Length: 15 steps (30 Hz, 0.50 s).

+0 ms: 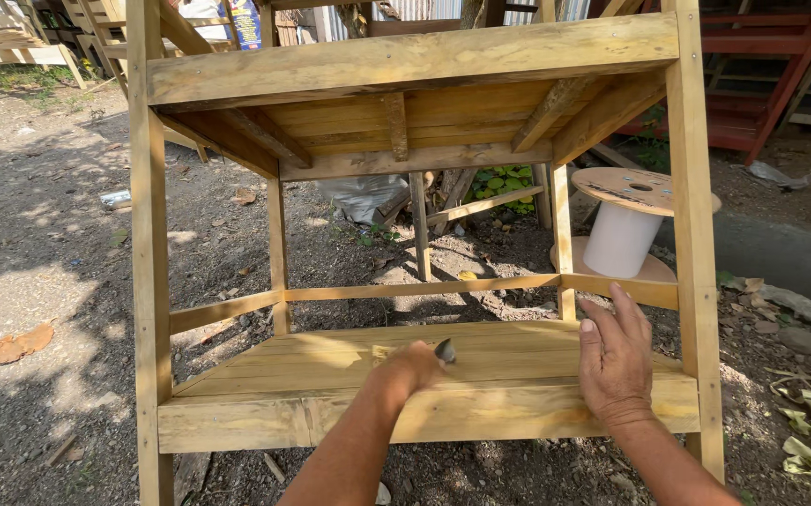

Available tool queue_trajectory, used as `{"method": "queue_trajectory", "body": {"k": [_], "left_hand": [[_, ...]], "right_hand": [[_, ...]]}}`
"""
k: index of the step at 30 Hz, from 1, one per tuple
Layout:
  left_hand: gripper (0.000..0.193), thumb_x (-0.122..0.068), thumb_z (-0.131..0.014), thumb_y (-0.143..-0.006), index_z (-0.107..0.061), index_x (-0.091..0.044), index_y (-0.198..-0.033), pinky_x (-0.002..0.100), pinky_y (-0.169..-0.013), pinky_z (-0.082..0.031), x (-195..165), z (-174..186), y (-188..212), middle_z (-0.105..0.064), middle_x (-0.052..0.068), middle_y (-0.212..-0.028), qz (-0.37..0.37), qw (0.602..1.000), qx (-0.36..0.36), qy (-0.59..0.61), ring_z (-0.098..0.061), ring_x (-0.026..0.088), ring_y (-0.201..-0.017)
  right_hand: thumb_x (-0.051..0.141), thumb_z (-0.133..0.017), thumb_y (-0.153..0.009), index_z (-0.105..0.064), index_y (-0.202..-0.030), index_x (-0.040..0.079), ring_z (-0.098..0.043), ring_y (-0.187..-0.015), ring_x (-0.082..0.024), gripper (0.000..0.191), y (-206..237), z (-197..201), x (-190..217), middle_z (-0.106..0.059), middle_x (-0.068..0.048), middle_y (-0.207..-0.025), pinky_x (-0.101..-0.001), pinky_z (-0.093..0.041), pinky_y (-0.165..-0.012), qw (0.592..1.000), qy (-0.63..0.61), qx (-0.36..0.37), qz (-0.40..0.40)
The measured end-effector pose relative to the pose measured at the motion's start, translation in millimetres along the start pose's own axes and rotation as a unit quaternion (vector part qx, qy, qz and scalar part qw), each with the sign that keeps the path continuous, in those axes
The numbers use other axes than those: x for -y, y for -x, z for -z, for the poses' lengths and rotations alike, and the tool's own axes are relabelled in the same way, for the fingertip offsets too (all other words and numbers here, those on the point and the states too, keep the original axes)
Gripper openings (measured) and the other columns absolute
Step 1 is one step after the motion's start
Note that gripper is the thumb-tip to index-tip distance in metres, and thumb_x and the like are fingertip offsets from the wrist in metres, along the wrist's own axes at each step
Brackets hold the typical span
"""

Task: The person sands a wooden bunk bed frame with sheets of sandpaper, rubbing the lower shelf boards, side rails and vertical posts by hand. They reposition around the frame and switch sandpaper pieces while smoothing different surfaces.

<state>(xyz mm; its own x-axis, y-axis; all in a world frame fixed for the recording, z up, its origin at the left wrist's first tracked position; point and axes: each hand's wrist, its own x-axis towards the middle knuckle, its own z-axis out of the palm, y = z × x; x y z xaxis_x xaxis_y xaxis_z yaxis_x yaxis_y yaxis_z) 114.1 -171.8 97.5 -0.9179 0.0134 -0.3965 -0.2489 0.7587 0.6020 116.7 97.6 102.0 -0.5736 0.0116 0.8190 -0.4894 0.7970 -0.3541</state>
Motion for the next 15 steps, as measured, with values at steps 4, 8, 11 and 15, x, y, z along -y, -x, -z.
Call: {"method": "queue_trajectory", "body": {"k": [4, 8, 11, 15], "left_hand": [[0.034, -0.024, -0.052, -0.105, -0.071, -0.003, -0.123, 0.044, -0.096, -0.056, -12.6, -15.4, -18.5, -0.071, 0.017, -0.118, 0.033, 0.999, -0.026, -0.026, -0.072, 0.025, -0.107], [0.046, -0.039, -0.053, -0.105, -0.069, 0.001, -0.122, 0.046, -0.105, -0.049, -114.7, -79.2, -35.8, -0.067, 0.025, -0.130, -0.074, 0.997, -0.026, -0.001, -0.064, 0.039, -0.121], [0.040, -0.038, -0.047, -0.105, -0.064, -0.004, -0.121, 0.042, -0.099, -0.055, -177.5, -119.9, -43.5, -0.071, 0.018, -0.124, 0.024, 0.886, -0.039, 0.461, -0.073, 0.028, -0.118], [0.044, -0.035, -0.057, -0.103, -0.067, 0.005, -0.118, 0.045, -0.090, -0.054, -254.7, -153.8, -55.7, -0.071, 0.026, -0.117, 0.025, 0.883, -0.113, 0.455, -0.071, 0.037, -0.105]], "right_hand": [[0.026, -0.049, -0.108, -0.063, -0.137, 0.005, -0.038, -0.150, -0.042, 0.038, -0.9, 27.4, -31.6, -0.044, -0.022, -0.161, -0.0511, -0.030, -0.125, 0.998, 0.050, -0.047, 0.017], [0.027, -0.046, -0.112, -0.047, -0.154, -0.003, -0.034, -0.153, -0.044, 0.052, -11.7, 42.0, -55.4, -0.039, -0.025, -0.163, -0.0525, -0.027, -0.126, 0.993, 0.030, -0.114, -0.021], [0.030, -0.039, -0.111, -0.044, -0.157, 0.003, -0.040, -0.146, -0.040, 0.053, -18.7, 45.4, -65.2, -0.043, -0.023, -0.157, -0.0491, -0.029, -0.120, 0.984, -0.033, -0.079, -0.157], [0.034, -0.034, -0.110, -0.051, -0.154, 0.013, -0.055, -0.134, -0.032, 0.052, -20.8, 50.9, -71.6, -0.057, -0.018, -0.147, -0.0428, -0.039, -0.114, 0.961, -0.100, -0.056, -0.252]]}}
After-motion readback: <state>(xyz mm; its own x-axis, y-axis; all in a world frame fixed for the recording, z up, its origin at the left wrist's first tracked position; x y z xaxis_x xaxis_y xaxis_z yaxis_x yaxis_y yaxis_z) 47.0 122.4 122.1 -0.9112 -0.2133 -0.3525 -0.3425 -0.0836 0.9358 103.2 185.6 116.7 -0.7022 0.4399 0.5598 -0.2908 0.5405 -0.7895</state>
